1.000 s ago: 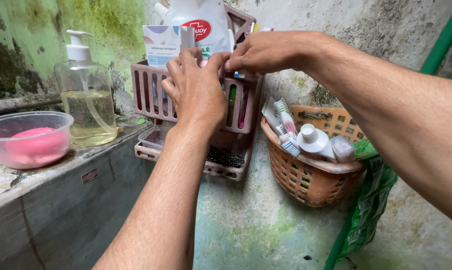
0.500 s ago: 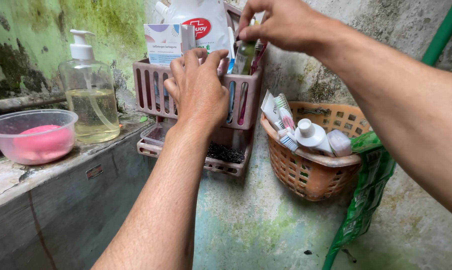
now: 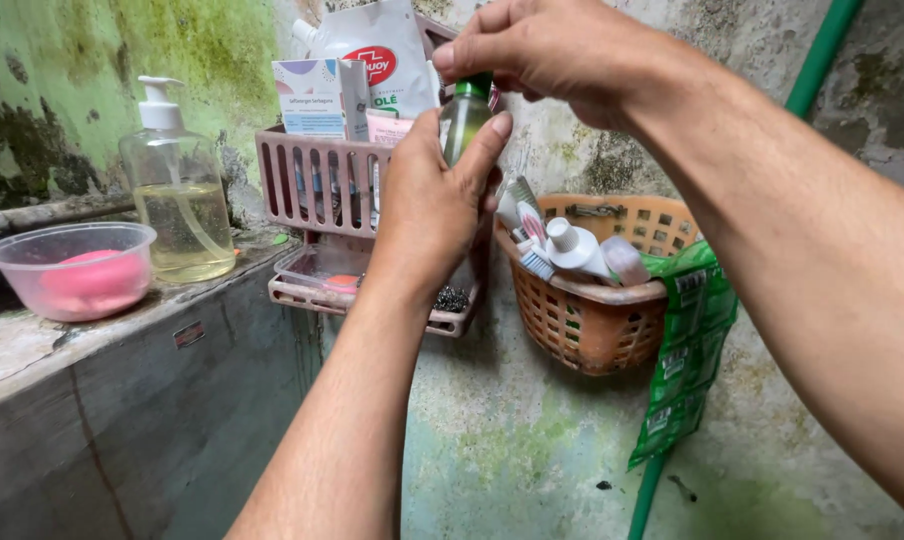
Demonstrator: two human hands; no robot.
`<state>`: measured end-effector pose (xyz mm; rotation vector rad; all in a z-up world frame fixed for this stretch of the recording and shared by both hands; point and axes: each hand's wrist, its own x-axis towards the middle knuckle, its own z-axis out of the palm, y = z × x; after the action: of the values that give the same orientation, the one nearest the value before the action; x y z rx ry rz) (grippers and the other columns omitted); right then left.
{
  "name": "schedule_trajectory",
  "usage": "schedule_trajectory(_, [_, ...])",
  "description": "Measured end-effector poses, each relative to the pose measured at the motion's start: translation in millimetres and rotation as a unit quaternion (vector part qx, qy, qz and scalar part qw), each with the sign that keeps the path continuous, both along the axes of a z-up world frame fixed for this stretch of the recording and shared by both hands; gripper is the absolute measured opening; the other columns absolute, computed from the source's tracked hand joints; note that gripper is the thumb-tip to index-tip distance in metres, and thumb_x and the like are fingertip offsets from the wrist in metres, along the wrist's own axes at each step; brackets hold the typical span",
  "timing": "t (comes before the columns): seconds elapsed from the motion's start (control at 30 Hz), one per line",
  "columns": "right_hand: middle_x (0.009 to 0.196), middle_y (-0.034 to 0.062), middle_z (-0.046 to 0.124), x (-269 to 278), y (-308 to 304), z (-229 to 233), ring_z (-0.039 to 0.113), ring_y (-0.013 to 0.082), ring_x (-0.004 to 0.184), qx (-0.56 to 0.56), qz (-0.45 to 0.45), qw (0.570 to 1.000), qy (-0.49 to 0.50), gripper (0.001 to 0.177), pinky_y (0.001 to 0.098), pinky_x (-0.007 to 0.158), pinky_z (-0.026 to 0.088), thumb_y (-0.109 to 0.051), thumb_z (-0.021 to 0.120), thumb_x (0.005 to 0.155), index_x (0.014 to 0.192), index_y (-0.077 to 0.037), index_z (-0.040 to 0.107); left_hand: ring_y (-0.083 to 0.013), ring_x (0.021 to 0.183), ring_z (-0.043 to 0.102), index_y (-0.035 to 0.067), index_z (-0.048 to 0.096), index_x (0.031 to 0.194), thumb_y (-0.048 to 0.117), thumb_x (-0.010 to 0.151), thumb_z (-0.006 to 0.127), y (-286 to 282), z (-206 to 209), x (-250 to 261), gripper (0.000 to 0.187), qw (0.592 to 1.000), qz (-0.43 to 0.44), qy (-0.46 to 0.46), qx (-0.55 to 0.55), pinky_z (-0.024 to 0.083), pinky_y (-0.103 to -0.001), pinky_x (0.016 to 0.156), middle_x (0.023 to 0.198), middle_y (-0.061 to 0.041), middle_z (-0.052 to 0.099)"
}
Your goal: The person is seen organizing and tidying various bathroom supplies, including soap, shampoo sachets, small bottles, and toothbrushes into plastic racks and baskets.
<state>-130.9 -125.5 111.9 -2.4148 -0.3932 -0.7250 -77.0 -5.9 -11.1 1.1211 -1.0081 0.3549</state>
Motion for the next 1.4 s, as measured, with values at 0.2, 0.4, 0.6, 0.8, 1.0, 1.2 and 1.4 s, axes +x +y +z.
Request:
schedule_trajectory(0.2, [0.077, 0.0008, 0.07, -19, 21, -27, 0.057, 0.0099, 0.073, 0.002, -0.014, 1.0, -0.014, 0.022, 0.0295, 0.071, 0.047, -0.028, 0.075, 0.095, 0.09, -0.007, 0.078, -0.0071, 0.054, 0.066, 0.006, 0.07, 0.098, 0.048, 0.102, 0.047, 22, -10, -38, 0.048, 0.989, 0.084, 0.115, 0.048, 0.05, -0.028, 0.045, 0.067, 0.0, 0.068])
schedule_trajectory(0.4, [0.085, 0.0021, 0.074, -24, 41, -50, 0.062, 0.0103, 0.082, 0.026, -0.025, 0.999, -0.024, 0.023, 0.0312, 0.081, 0.048, -0.029, 0.071, 0.095, 0.098, -0.009, 0.08, -0.012, 0.048, 0.063, 0.003, 0.072, 0.095, 0.046, 0.105, 0.034, 43, -23, -34, 0.058, 0.977, 0.11, 0.178, 0.039, 0.051, -0.029, 0.043, 0.069, -0.01, 0.074])
schedule_trajectory(0.6, [0.086, 0.0076, 0.071, -39, 70, -57, 0.059, 0.0273, 0.072, 0.141, -0.023, 0.989, 0.048, 0.027, 0.0453, 0.066, 0.051, -0.027, 0.061, 0.103, 0.108, -0.006, 0.078, -0.0091, 0.063, 0.062, 0.004, 0.066, 0.109, 0.043, 0.105, 0.05, 74, -30, -37, 0.043, 0.932, -0.259, 0.254, 0.018, 0.045, -0.02, 0.052, 0.083, -0.003, 0.068])
schedule_trajectory(0.8, [0.093, 0.0084, 0.066, -11, 83, -88, 0.056, 0.0174, 0.083, 0.178, 0.02, 0.984, 0.019, 0.036, 0.0318, 0.072, 0.05, -0.032, 0.055, 0.109, 0.121, -0.01, 0.081, -0.0091, 0.07, 0.055, 0.008, 0.054, 0.114, 0.018, 0.095, 0.069, 85, -57, -17, 0.026, 0.97, -0.167, 0.178, -0.015, 0.048, -0.024, 0.061, 0.086, 0.0, 0.057])
schedule_trajectory(1.0, [0.105, 0.0063, 0.074, 8, 104, -126, 0.068, 0.0129, 0.093, 0.203, 0.188, 0.961, -0.018, 0.032, 0.028, 0.079, 0.058, -0.02, 0.066, 0.096, 0.121, -0.001, 0.066, -0.0093, 0.08, 0.059, -0.004, 0.032, 0.123, 0.01, 0.094, 0.069, 88, -60, -4, 0.048, 0.948, 0.286, 0.031, 0.14, 0.047, -0.023, 0.069, 0.095, -0.009, 0.058])
schedule_trajectory(1.2, [0.116, 0.0052, 0.073, -15, 105, -127, 0.068, 0.0133, 0.104, 0.341, 0.208, 0.916, 0.05, 0.038, 0.0345, 0.088, 0.056, -0.029, 0.051, 0.102, 0.126, -0.004, 0.064, -0.0097, 0.067, 0.059, 0.006, 0.045, 0.123, 0.021, 0.093, 0.066, 109, -51, -21, 0.039, 0.97, -0.098, 0.221, -0.029, 0.047, -0.024, 0.054, 0.091, -0.006, 0.065])
schedule_trajectory(1.4, [0.125, 0.0103, 0.071, -3, 100, -140, 0.067, 0.0173, 0.109, 0.39, 0.282, 0.874, 0.067, 0.035, 0.0345, 0.09, 0.051, -0.027, 0.048, 0.107, 0.129, -0.003, 0.06, -0.0115, 0.062, 0.054, 0.008, 0.041, 0.11, 0.032, 0.099, 0.061, 97, -50, -32, 0.034, 0.973, 0.053, 0.22, -0.045, 0.044, -0.027, 0.05, 0.083, -0.008, 0.062])
